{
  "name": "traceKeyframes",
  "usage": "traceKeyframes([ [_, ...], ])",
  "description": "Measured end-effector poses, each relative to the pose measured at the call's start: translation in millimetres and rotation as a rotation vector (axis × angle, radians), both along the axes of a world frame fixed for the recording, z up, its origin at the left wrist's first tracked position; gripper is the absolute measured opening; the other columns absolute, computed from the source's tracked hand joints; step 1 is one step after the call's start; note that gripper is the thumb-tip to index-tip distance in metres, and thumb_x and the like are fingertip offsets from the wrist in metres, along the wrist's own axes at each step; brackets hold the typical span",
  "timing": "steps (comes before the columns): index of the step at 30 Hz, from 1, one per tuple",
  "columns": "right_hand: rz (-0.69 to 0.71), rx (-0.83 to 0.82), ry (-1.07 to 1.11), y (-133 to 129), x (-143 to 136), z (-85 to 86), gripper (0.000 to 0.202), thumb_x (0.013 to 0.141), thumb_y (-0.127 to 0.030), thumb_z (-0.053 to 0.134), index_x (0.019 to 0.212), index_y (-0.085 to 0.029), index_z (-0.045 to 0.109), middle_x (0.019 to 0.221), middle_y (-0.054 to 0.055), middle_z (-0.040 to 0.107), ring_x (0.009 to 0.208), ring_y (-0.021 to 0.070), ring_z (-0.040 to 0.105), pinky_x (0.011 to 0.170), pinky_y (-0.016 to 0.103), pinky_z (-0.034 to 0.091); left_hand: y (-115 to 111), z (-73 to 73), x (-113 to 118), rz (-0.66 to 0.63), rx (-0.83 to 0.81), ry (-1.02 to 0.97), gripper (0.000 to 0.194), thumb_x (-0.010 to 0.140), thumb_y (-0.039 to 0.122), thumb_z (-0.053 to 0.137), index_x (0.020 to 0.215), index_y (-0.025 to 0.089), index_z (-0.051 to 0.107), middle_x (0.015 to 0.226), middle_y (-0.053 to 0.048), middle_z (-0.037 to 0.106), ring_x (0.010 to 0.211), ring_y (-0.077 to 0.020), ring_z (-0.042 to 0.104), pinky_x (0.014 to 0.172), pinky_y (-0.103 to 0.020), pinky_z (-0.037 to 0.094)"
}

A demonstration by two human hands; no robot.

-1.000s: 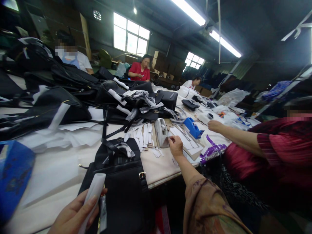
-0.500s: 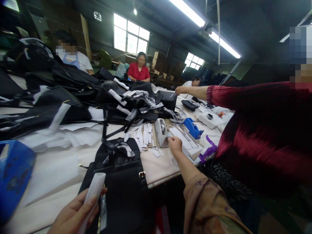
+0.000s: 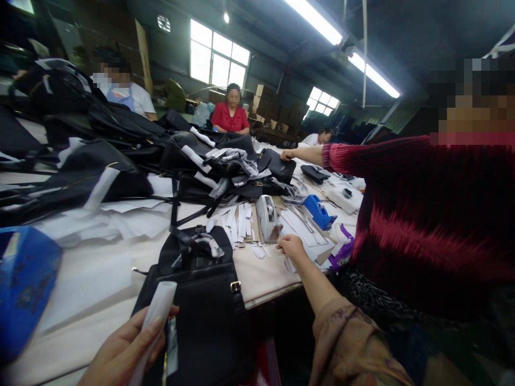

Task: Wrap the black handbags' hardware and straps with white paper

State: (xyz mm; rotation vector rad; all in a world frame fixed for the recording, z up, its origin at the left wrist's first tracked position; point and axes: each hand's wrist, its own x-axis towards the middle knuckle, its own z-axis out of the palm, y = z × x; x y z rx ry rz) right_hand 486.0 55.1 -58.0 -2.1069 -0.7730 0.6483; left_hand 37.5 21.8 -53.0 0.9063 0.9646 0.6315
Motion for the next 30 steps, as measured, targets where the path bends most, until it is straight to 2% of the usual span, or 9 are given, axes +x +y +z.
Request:
traceKeyframes([
  [5,0.026,-0.058,0.09,-9,-1,-13.6,0.024,0.095,-0.034,0.062,0.083,-0.012,0.063,0.068,-0.004,0.062,0.051,0.0072,0.056,0.05,0.021,0.05,0,-0.8,-1,0.004,0.015,-0.002,0.063,0.076,0.064,0.068,0.117,0.016,0.06,0.053,0.005,0.05,0.049,-0.0107,0.043,0.047,-0.02,0.031],
  [9,-0.048,0.041,0.028,-15,-1,-20.6,0.022,0.094,-0.034,0.062,0.087,-0.013,0.064,0.07,-0.004,0.063,0.052,0.0078,0.057,0.051,0.022,0.05,0,-3.2,-2,-0.011,0.01,-0.003,0.065,0.076,0.064,0.068,0.119,0.016,0.059,0.053,0.005,0.051,0.049,-0.0112,0.043,0.047,-0.02,0.03],
  [12,-0.138,0.194,-0.096,-12,4,-14.9,0.019,0.093,-0.032,0.063,0.097,-0.013,0.065,0.082,0.0,0.068,0.065,0.0113,0.064,0.059,0.025,0.053,0,-3.8,-1,-0.012,0.02,0.008,0.064,0.077,0.064,0.068,0.119,0.016,0.059,0.053,0.005,0.05,0.049,-0.0112,0.043,0.047,-0.02,0.03],
  [16,-0.169,0.323,-0.214,3,7,-9.2,0.022,0.09,-0.032,0.064,0.103,-0.014,0.067,0.091,0.003,0.072,0.077,0.0165,0.068,0.072,0.032,0.055,0,-2.5,0,-0.005,0.031,0.031,0.066,0.076,0.064,0.068,0.12,0.016,0.059,0.053,0.005,0.05,0.048,-0.0116,0.043,0.047,-0.021,0.031],
  [20,-0.221,0.37,-0.301,15,5,-17.8,0.022,0.09,-0.036,0.064,0.097,-0.015,0.068,0.095,0.005,0.073,0.09,0.0192,0.067,0.086,0.038,0.053,0,-2.5,-2,0.022,0.034,0.01,0.065,0.076,0.063,0.069,0.12,0.015,0.06,0.053,0.004,0.052,0.049,-0.0119,0.044,0.048,-0.021,0.032],
  [24,-0.275,0.369,-0.355,16,6,-25.2,0.023,0.092,-0.036,0.063,0.099,-0.014,0.067,0.098,0.005,0.07,0.091,0.0188,0.066,0.086,0.04,0.052,-1,-2.4,-2,0.034,0.028,0.008,0.066,0.074,0.065,0.069,0.118,0.015,0.061,0.052,0.004,0.05,0.049,-0.0121,0.043,0.048,-0.022,0.031],
  [27,-0.253,0.35,-0.386,19,13,-16.8,0.024,0.092,-0.036,0.063,0.102,-0.015,0.067,0.104,0.006,0.069,0.096,0.0199,0.064,0.09,0.042,0.051,0,0.3,-1,0.016,0.023,0.028,0.067,0.073,0.065,0.07,0.117,0.016,0.061,0.052,0.004,0.051,0.049,-0.0125,0.044,0.048,-0.022,0.031],
  [30,-0.186,0.292,-0.363,30,27,1.0,0.025,0.093,-0.038,0.062,0.102,-0.015,0.067,0.107,0.006,0.068,0.099,0.0213,0.064,0.091,0.043,0.051,1,3.2,1,0.015,0.009,0.041,0.07,0.071,0.067,0.07,0.117,0.016,0.06,0.051,0.005,0.051,0.048,-0.0126,0.043,0.047,-0.022,0.03],
])
